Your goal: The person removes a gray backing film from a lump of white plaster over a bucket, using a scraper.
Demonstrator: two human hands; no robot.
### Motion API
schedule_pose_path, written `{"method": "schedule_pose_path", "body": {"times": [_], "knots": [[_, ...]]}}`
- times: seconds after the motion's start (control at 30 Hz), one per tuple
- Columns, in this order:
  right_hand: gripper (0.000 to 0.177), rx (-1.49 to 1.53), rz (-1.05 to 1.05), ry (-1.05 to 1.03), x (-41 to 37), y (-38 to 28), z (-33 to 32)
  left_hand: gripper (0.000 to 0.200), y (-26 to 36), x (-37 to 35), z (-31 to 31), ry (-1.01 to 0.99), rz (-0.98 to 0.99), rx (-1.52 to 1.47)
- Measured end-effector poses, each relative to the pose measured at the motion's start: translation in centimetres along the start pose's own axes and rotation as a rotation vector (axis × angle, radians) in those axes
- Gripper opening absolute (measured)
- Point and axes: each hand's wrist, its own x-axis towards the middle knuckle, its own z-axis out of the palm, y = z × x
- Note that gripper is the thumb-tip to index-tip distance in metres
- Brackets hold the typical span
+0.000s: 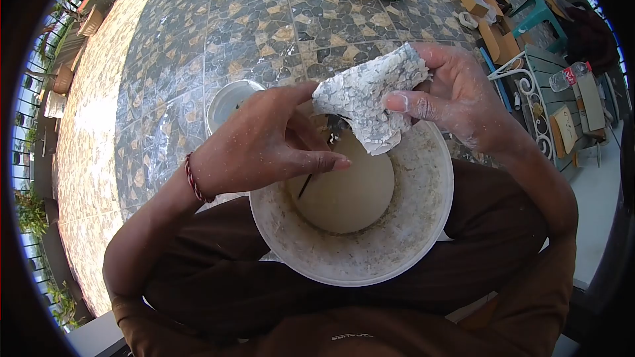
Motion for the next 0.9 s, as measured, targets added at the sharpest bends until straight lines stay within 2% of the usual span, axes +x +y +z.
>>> {"method": "schedule_pose_path", "body": {"times": [0.07,0.1,0.17,0.27,0.3,0.37,0.47,0.57,0.63,0.77,0.83,0.9], "knots": [[0.030,0.001,0.008,-0.004,0.1,-0.1,0.0,0.076,0.0,0.1,0.2,0.216,0.030,0.062],[0.029,0.010,0.008,0.006,0.1,-0.1,0.1,0.076,0.1,0.1,0.1,0.218,0.032,0.063],[0.028,0.020,0.008,0.017,0.1,-0.2,0.1,0.089,0.3,0.1,-0.1,0.370,0.098,0.225],[0.035,0.026,0.006,0.021,0.1,-0.1,0.2,0.089,1.2,0.0,0.1,0.455,0.154,0.077],[0.037,0.036,0.012,0.011,0.1,-0.2,0.2,0.089,1.3,0.1,0.4,0.456,0.152,0.077],[0.038,0.046,0.019,-0.002,0.3,0.0,0.3,0.088,1.5,0.4,1.1,0.503,0.341,-0.006],[0.032,0.024,-0.065,-0.015,0.4,0.6,0.6,0.088,1.6,0.8,1.5,0.465,0.356,-0.045],[0.033,0.043,-0.017,0.016,0.3,0.5,0.6,0.088,1.3,1.1,1.5,0.457,0.365,-0.042],[0.042,0.043,0.022,-0.011,0.4,0.2,0.5,0.088,1.3,1.1,1.7,0.455,0.370,-0.018],[0.042,0.056,0.042,-0.006,0.4,0.3,0.7,0.087,1.3,1.1,1.9,0.443,0.343,-0.008],[0.033,0.007,-0.015,0.000,0.4,0.5,0.8,0.086,1.5,1.1,1.9,0.442,0.324,-0.006],[0.033,0.010,-0.023,0.012,0.4,0.6,0.9,0.085,1.6,1.1,1.8,0.440,0.308,-0.005]]}}
